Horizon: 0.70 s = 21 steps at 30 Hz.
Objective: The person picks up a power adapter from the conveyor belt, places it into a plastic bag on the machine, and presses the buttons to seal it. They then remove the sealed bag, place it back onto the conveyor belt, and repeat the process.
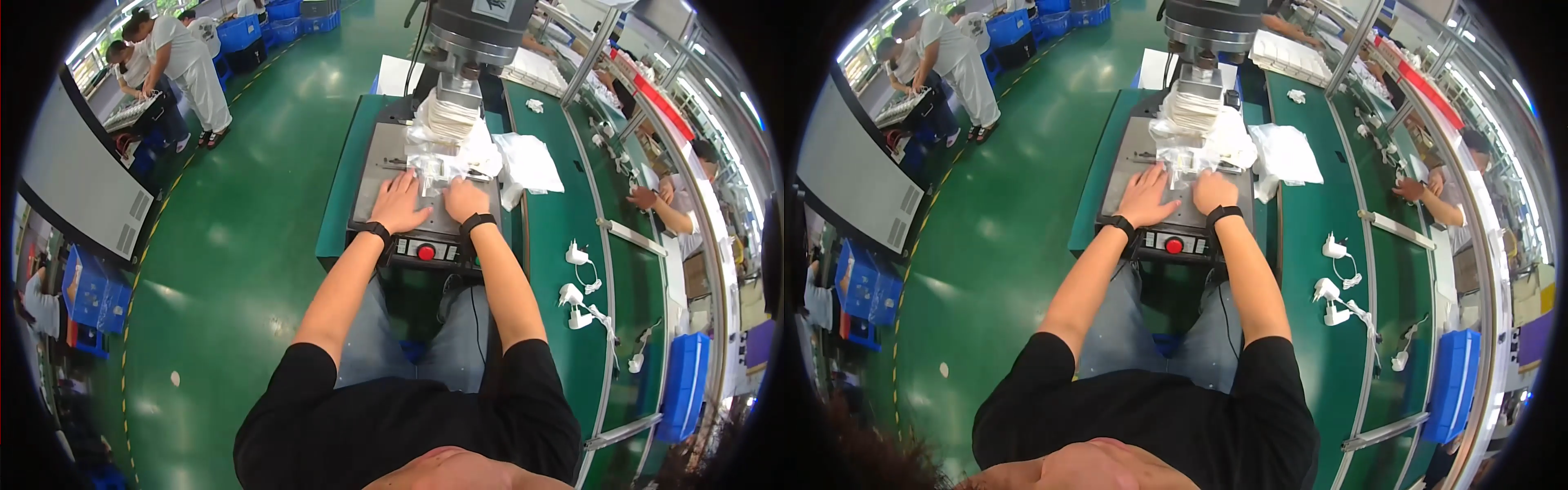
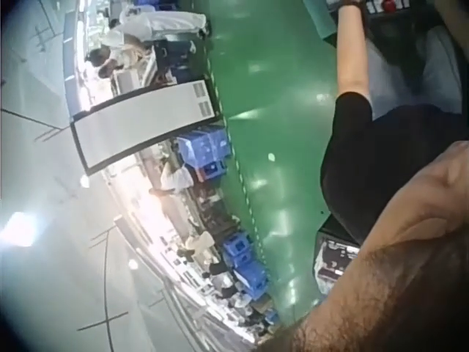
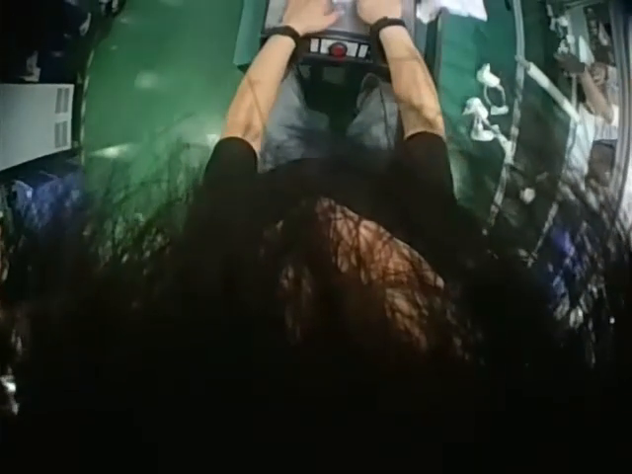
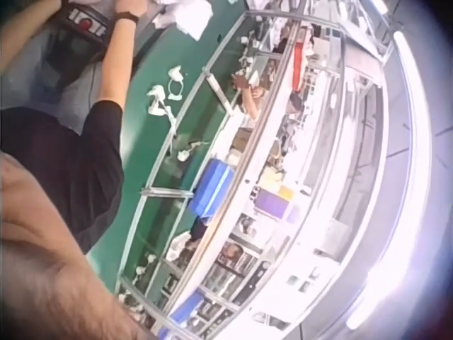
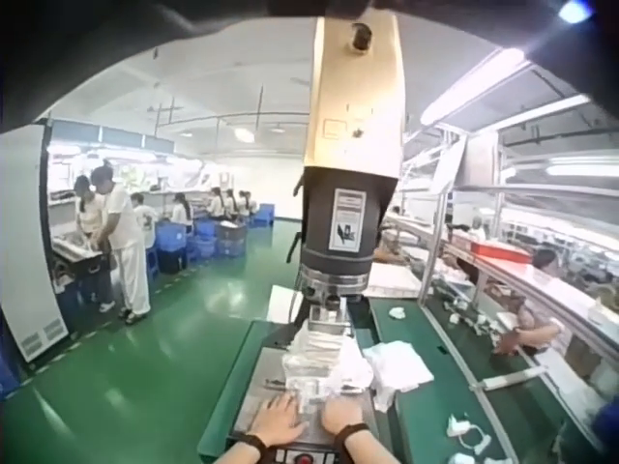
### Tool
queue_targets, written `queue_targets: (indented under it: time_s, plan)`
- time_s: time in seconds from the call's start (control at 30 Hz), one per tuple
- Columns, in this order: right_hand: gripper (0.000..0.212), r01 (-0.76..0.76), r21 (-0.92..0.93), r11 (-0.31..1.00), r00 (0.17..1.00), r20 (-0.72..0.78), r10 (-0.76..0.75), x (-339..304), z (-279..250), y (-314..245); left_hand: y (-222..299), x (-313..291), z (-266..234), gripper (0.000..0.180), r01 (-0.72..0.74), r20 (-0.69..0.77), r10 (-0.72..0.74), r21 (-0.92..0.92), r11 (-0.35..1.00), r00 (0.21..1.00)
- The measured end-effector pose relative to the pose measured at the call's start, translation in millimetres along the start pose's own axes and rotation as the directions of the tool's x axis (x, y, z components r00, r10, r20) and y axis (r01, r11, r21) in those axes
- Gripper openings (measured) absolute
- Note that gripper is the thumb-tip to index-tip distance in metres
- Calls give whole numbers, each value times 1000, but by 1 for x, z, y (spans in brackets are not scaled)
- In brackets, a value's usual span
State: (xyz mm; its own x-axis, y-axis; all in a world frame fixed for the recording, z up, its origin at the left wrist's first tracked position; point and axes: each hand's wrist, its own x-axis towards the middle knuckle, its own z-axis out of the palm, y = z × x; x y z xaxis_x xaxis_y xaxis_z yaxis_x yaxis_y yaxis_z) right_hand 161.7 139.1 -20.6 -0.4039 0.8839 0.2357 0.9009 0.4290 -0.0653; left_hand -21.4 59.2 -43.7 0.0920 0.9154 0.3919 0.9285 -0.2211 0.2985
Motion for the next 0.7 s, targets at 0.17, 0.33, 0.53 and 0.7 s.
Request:
queue_targets:
  time_s: [0.17,0.33,0.53,0.7]
  plan:
    - [31,340,437,833,940,-188,-285,15,-22,82,21,19,-2,75,1,-115,-33,-273,962,993]
    - [25,424,900,-98,843,-353,407,-166,-190,20,13,18,11,70,9,-28,-14,-158,987,1000]
    - [18,-138,594,793,827,-371,422,-295,-141,-4,-20,29,8,64,-135,-88,143,89,987,986]
    - [21,-826,222,519,528,-18,849,-409,37,37,5,20,15,68,-130,33,128,64,989,991]
